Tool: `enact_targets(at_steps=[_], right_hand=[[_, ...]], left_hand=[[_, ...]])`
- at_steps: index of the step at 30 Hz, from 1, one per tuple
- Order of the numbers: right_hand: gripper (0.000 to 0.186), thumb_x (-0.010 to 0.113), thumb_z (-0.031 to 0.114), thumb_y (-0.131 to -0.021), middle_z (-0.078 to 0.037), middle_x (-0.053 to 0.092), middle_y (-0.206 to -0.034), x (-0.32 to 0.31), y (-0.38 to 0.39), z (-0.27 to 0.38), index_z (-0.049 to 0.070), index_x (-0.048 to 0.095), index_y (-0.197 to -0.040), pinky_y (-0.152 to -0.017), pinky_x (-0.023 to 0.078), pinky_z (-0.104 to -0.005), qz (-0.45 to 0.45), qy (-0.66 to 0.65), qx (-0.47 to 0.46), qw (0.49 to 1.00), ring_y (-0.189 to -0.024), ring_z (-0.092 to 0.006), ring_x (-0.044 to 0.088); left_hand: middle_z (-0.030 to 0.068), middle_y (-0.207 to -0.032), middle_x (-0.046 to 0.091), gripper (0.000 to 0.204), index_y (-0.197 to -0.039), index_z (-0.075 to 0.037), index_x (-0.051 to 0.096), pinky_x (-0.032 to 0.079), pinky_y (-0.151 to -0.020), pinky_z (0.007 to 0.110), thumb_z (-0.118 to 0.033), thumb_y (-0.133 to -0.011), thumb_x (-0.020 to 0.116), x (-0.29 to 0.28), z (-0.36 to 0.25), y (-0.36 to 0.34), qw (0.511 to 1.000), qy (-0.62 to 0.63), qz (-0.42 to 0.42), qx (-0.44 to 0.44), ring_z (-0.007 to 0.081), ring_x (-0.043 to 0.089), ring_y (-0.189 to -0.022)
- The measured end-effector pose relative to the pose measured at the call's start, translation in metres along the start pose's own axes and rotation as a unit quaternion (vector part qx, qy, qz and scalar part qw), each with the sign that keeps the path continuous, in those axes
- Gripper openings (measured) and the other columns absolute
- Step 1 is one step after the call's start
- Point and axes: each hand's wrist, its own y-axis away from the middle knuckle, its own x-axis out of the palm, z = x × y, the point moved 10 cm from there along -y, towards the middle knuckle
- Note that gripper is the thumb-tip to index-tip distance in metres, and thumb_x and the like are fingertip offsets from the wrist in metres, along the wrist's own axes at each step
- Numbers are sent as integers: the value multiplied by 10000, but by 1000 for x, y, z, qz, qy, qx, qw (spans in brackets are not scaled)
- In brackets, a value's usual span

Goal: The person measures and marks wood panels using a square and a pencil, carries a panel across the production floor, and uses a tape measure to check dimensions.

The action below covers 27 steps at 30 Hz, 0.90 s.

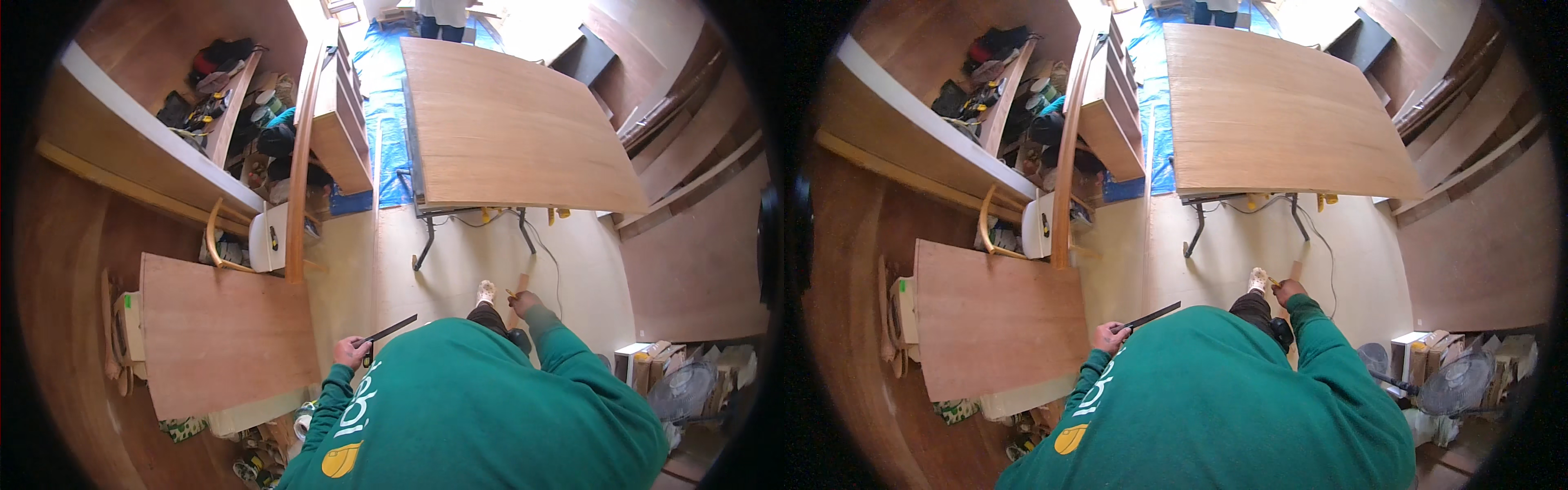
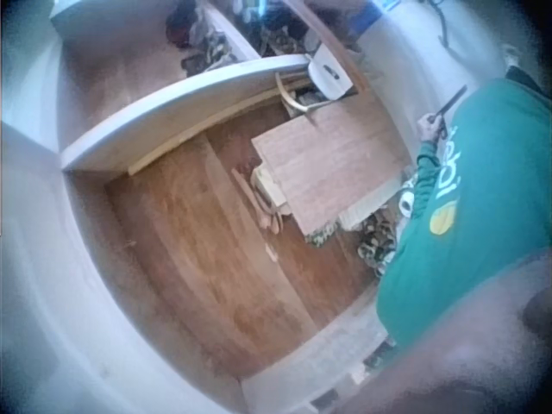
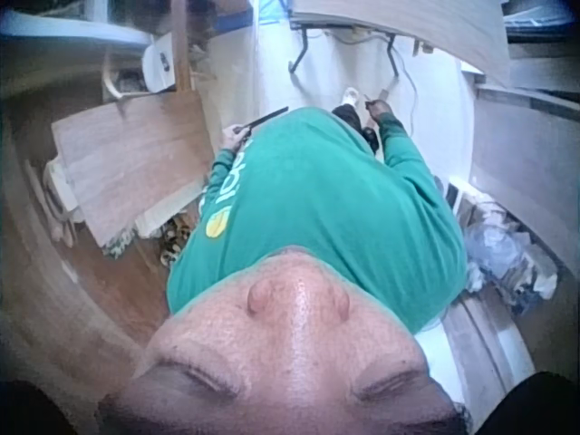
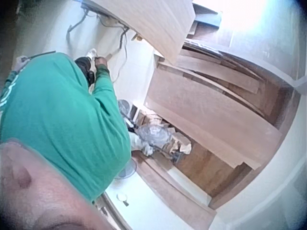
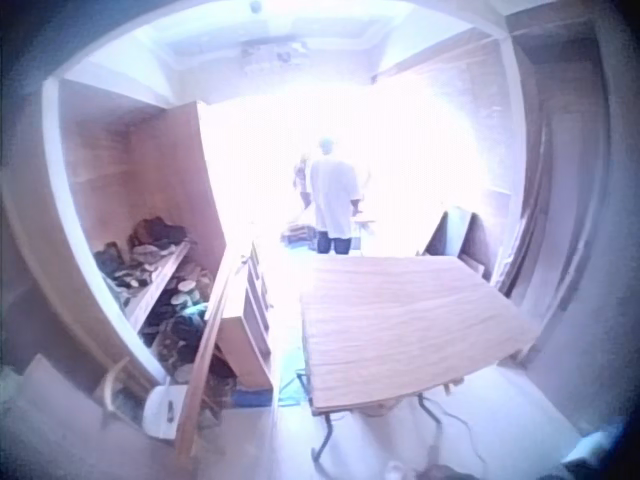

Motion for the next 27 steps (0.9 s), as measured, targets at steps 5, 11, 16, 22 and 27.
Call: enact_targets(at_steps=[5,11,16,22,27], right_hand=[[411,613,457,-940,-208,728,-955,-17,15,31,77,768,-947,-830,542,-486,-39,86,-12,995,-923,-400,689],[335,605,381,-962,-229,706,-943,-28,13,48,73,732,-999,-782,522,-519,-108,0,-80,991,-897,-433,669],[288,584,333,-975,-220,702,-924,-50,34,81,69,700,-965,-772,513,-543,-133,-35,-155,978,-868,-444,658],[232,577,249,-969,-176,705,-844,-49,32,21,73,728,-965,-751,536,-472,-113,-27,-145,983,-813,-374,686],[402,599,450,-940,-175,739,-927,-40,48,-86,102,765,-1055,-745,542,-477,-57,-22,7,998,-814,-362,692]], left_hand=[[107,-798,750,266,-966,-5,765,558,-671,317,-250,-864,777,-5,-102,18,992,-86,10,90,171,692,-697],[87,-845,745,140,-977,-6,757,557,-725,305,-114,-888,766,0,-189,25,987,16,45,154,170,692,-779],[96,-913,748,124,-993,7,753,548,-765,290,-68,-894,754,-9,-272,38,971,42,79,223,172,688,-840],[72,-874,713,142,-1013,69,730,515,-672,252,-24,-910,701,-30,-381,72,947,96,111,286,109,629,-730],[106,-902,719,266,-1062,60,702,495,-687,240,-164,-921,721,-55,-453,59,911,238,-2,338,139,648,-751]])
